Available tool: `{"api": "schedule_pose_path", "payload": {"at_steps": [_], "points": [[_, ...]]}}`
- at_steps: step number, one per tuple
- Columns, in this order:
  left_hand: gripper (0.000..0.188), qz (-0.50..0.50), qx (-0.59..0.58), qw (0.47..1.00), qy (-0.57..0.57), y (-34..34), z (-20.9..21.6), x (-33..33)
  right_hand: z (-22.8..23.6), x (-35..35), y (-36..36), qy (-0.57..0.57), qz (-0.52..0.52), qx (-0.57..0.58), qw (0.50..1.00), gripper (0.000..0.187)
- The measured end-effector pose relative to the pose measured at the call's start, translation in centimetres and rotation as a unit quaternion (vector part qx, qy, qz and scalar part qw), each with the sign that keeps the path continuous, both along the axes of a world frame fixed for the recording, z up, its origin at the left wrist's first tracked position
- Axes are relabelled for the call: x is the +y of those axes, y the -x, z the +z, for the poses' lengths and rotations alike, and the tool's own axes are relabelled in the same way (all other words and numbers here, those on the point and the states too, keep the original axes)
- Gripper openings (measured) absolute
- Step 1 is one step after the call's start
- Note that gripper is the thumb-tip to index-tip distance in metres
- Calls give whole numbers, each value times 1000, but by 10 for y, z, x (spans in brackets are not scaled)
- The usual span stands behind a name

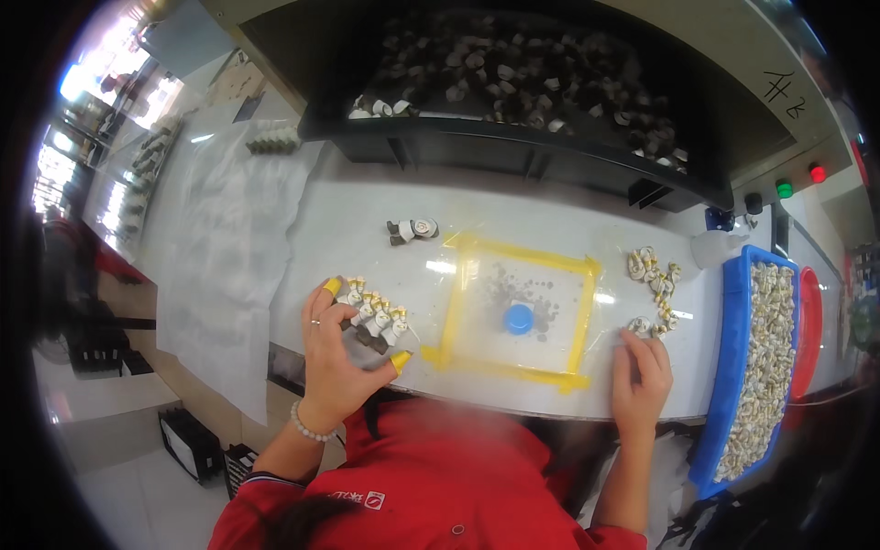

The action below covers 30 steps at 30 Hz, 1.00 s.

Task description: The person repeatedly picks small cylindrical components from a blue tray and a machine hopper, places them on a yellow-bordered mat, and uses a blue cap to press or align them. They then transfer the assembled units into a white bag and onto a tray. The process is repetitive and focused on manual assembly of small parts.

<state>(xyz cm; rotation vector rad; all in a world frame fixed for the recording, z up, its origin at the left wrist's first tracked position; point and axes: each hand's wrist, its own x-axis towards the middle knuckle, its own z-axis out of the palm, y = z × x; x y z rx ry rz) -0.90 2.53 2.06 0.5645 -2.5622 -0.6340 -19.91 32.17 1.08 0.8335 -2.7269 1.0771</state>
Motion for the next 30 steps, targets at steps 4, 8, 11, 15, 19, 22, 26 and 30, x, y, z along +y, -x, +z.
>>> {"api": "schedule_pose_path", "payload": {"at_steps": [4, 8, 11, 15, 19, 22, 26, 30], "points": [[66, 1, 0, 1000, -1, 2, -5, 3, 0, 0, 0, 4, -5, -6, 1000, 19], [61, -9, 8, 998, -59, -5, 0, 0, 2, -1, -4, 13, 12, 49, 999, 20], [55, -20, 51, 994, -91, -16, -3, -11, 10, -19, -19, 50, 69, 81, 993, 23], [43, -44, 39, 993, -98, -15, 3, -25, 27, -82, -45, 81, 235, 59, 967, 30], [34, -49, 44, 993, -100, -18, 10, -31, 33, -142, -55, 52, 340, 39, 938, 40], [31, -61, 43, 993, -96, -18, 11, -36, 37, -167, -58, 3, 354, 51, 934, 39], [31, -75, 52, 991, -102, -15, 8, -41, 24, -177, -58, -9, 365, 71, 928, 36], [32, -79, 55, 989, -115, -14, 6, -43, 22, -178, -60, -1, 365, 73, 928, 33]]}}
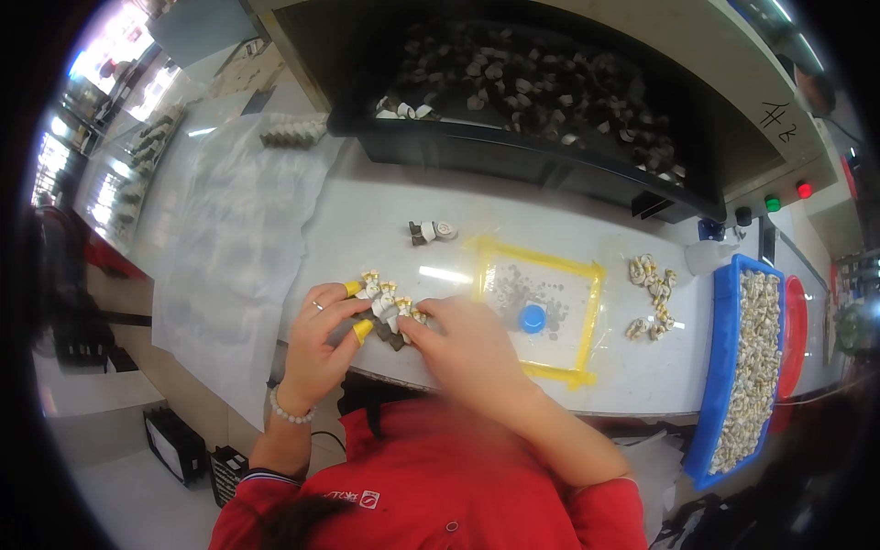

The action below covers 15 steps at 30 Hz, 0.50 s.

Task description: The person repeatedly picks small cylindrical components from a blue tray and a machine hopper, places them on a yellow-bordered mat, and uses a blue cap to press or align them. They then transfer the assembled units into a white bag and onto a tray. The process is repetitive and focused on manual assembly of small parts.

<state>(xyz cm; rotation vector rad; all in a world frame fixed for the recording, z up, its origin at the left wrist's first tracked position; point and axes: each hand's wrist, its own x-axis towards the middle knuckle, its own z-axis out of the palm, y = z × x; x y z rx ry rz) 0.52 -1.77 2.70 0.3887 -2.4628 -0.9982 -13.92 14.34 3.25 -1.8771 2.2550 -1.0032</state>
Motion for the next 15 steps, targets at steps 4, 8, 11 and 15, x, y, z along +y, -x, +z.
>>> {"api": "schedule_pose_path", "payload": {"at_steps": [4, 8, 11, 15], "points": [[33, -23, 9, 1000, 0, -1, -2, -2, -1, -3, -1, 9, -2, -8, 1000, 33], [34, -37, -4, 999, -17, 1, 6, 0, -2, -5, 0, 26, 3, -19, 999, 32], [33, -9, -12, 1000, -5, 5, 1, 8, -3, -7, 0, 17, -3, -37, 999, 30], [33, -22, -25, 999, -29, 4, 4, 4, -2, -5, 0, 8, -18, -56, 998, 27]]}}
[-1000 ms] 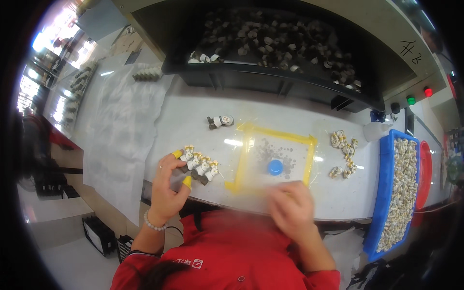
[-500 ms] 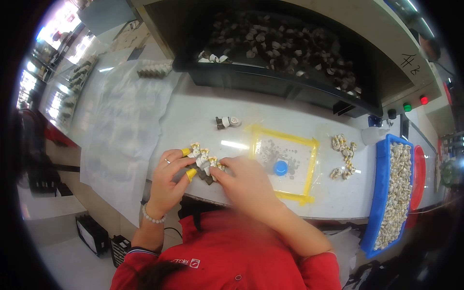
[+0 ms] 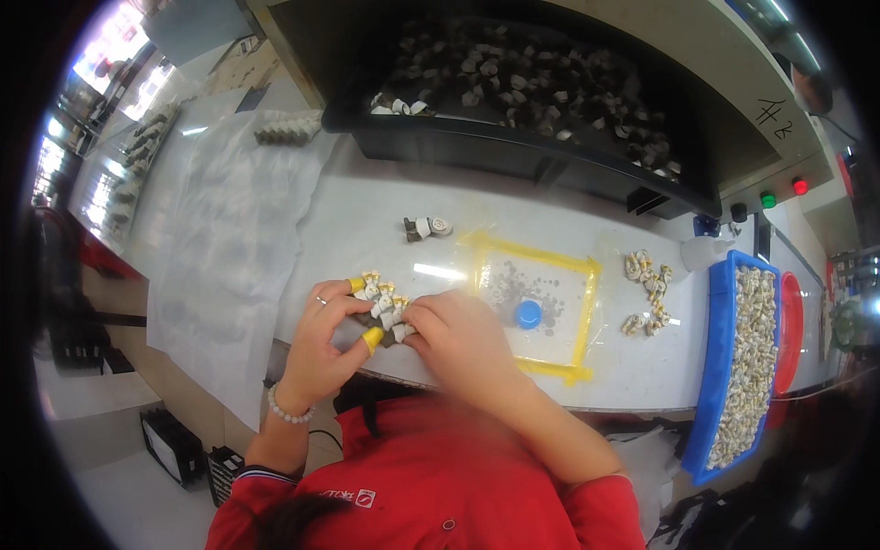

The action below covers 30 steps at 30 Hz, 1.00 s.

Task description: The person repeatedly picks small cylindrical components from a blue tray and a machine hopper, places them on a yellow-bordered mat, and uses a blue cap to press or align them. They then transfer the assembled units into a white bag and onto a tray. The process is repetitive and focused on manual assembly of small parts.

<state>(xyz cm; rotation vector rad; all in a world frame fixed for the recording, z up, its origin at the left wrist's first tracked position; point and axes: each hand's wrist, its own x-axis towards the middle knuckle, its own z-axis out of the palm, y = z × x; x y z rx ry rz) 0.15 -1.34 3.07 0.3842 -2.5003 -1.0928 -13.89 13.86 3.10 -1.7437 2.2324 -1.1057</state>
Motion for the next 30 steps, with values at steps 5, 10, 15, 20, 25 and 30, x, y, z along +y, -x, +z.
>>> {"api": "schedule_pose_path", "payload": {"at_steps": [5, 10, 15, 20, 25, 30], "points": [[32, 5, -10, 1000, -3, -2, -3, 0, -2, 2, 0, 9, 5, 11, 1000, 25], [31, 10, -7, 1000, 5, 0, -2, 1, 3, 4, 3, 1, 20, 26, 999, 20], [30, -5, -7, 1000, -1, -1, -2, -1, 8, 1, 5, -8, 32, 29, 999, 19], [38, -39, 6, 999, 10, 1, 3, 0, 5, 1, 5, -21, -6, -17, 1000, 21], [53, -7, -13, 996, 86, 4, -2, 13, 4, 2, 4, -35, -21, -54, 998, 21], [56, 1, -8, 995, 104, 4, -3, 16, 4, 5, -1, -3, -26, -34, 999, 16]]}}
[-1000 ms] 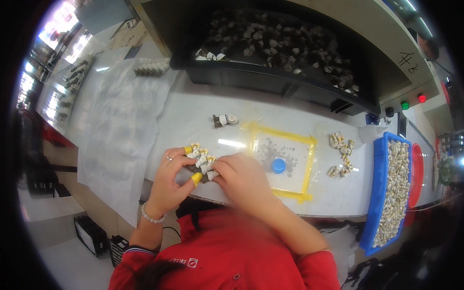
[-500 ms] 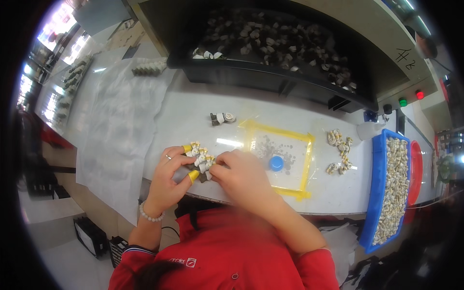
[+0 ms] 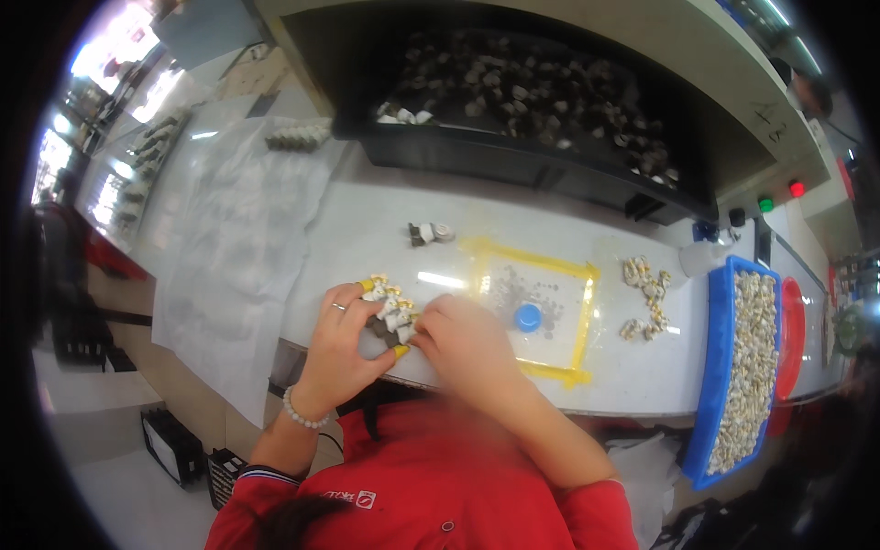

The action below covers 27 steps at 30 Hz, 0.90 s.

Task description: The person repeatedly picks small cylindrical components from a blue tray and a machine hopper, places them on a yellow-bordered mat, and uses a blue cap to press or align them. They then transfer the assembled units into a white bag and onto a tray. The process is repetitive and focused on manual assembly of small parts.

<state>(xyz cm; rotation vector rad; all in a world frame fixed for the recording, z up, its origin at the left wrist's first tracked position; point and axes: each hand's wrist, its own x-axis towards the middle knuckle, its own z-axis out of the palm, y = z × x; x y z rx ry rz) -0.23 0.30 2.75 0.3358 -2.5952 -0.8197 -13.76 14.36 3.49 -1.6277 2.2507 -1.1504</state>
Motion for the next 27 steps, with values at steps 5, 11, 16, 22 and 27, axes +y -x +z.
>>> {"api": "schedule_pose_path", "payload": {"at_steps": [5, 11, 16, 22, 27], "points": [[56, 11, -19, 1000, -7, 3, 8, 5, 3, 3, 0, 12, 34, 41, 998, 11], [57, 52, -1, 998, 25, 8, -3, 16, 0, 7, -1, 39, 36, 32, 998, 12], [57, 63, 22, 998, 13, 9, -3, 19, 3, 39, 0, 117, 4, 39, 992, 16], [59, 122, 34, 989, -83, -34, 53, -5, -11, 123, 16, 93, -95, 38, 990, 19], [52, 246, 66, 967, 9, -2, 91, -136, -17, 166, 17, 61, -213, 25, 975, 14]]}}
